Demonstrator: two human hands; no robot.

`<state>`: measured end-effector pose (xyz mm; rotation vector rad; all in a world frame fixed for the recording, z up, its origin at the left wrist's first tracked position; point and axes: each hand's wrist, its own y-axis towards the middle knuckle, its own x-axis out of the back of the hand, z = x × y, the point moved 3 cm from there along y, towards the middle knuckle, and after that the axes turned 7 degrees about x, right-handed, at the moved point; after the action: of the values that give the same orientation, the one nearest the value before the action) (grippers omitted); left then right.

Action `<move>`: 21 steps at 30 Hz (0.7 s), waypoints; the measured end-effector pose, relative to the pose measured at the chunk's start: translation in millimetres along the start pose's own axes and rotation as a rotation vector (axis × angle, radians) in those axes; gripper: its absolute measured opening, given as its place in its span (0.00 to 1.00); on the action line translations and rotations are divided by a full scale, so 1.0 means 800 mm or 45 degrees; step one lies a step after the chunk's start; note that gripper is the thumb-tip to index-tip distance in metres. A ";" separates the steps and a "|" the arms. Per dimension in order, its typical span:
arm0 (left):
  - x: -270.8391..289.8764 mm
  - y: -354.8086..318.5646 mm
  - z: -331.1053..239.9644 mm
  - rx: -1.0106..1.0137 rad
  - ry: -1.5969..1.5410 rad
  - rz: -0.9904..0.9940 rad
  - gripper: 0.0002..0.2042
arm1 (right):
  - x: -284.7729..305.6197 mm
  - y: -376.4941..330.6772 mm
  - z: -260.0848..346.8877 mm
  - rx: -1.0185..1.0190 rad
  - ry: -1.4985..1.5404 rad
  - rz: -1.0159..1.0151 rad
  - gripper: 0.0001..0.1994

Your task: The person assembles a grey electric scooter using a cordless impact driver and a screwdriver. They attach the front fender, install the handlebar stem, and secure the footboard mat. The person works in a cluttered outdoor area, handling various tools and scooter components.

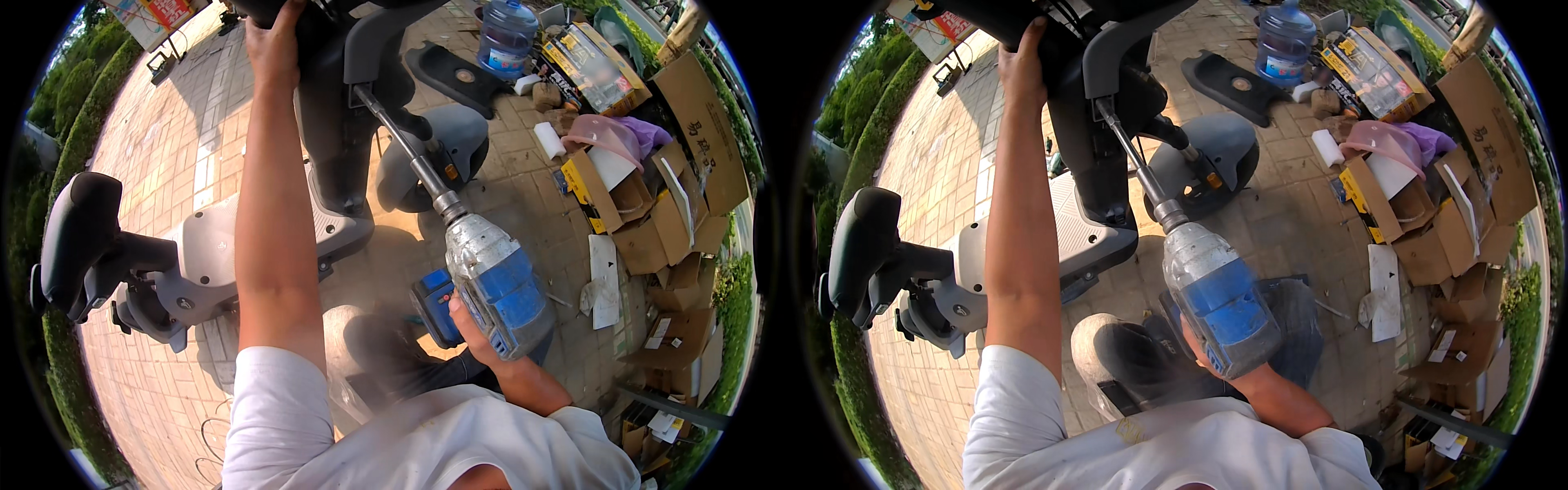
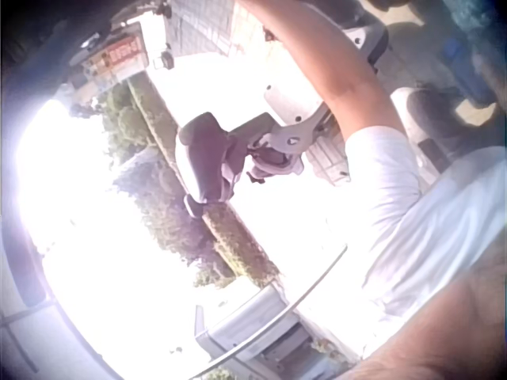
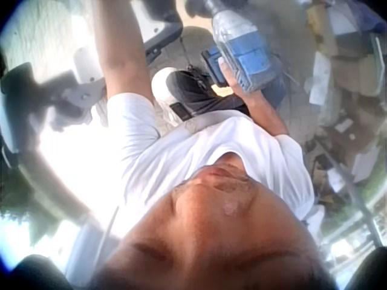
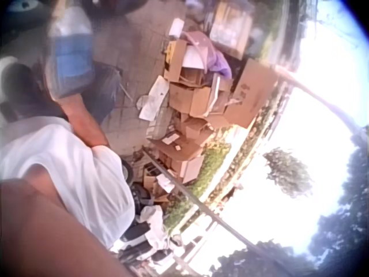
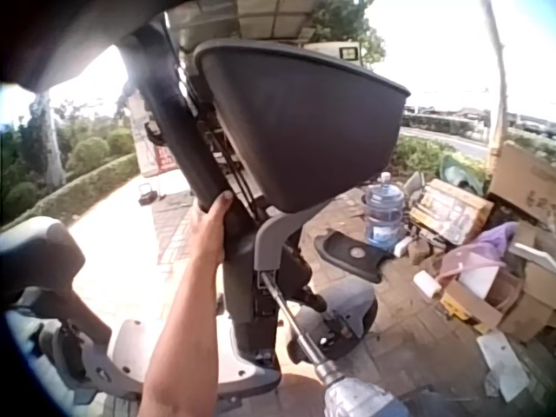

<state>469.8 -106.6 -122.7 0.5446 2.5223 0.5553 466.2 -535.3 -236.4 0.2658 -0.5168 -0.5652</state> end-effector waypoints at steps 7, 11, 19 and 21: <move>-0.004 -0.005 -0.002 -0.011 0.054 -0.059 0.20 | 0.019 0.003 -0.021 -0.562 0.734 -0.011 0.21; -0.006 -0.005 -0.003 -0.029 0.010 -0.019 0.20 | 0.011 0.004 -0.013 -0.794 1.209 -0.152 0.18; -0.001 -0.003 -0.007 -0.021 0.009 0.013 0.21 | 0.035 0.024 0.019 -0.210 0.319 0.026 0.20; -0.008 -0.008 -0.010 0.014 0.065 -0.025 0.20 | 0.041 0.011 0.006 -0.294 0.433 -0.063 0.23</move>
<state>468.8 -117.7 -116.8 0.5154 2.5777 0.5548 491.0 -547.7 -216.0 0.1500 -0.1140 -0.6076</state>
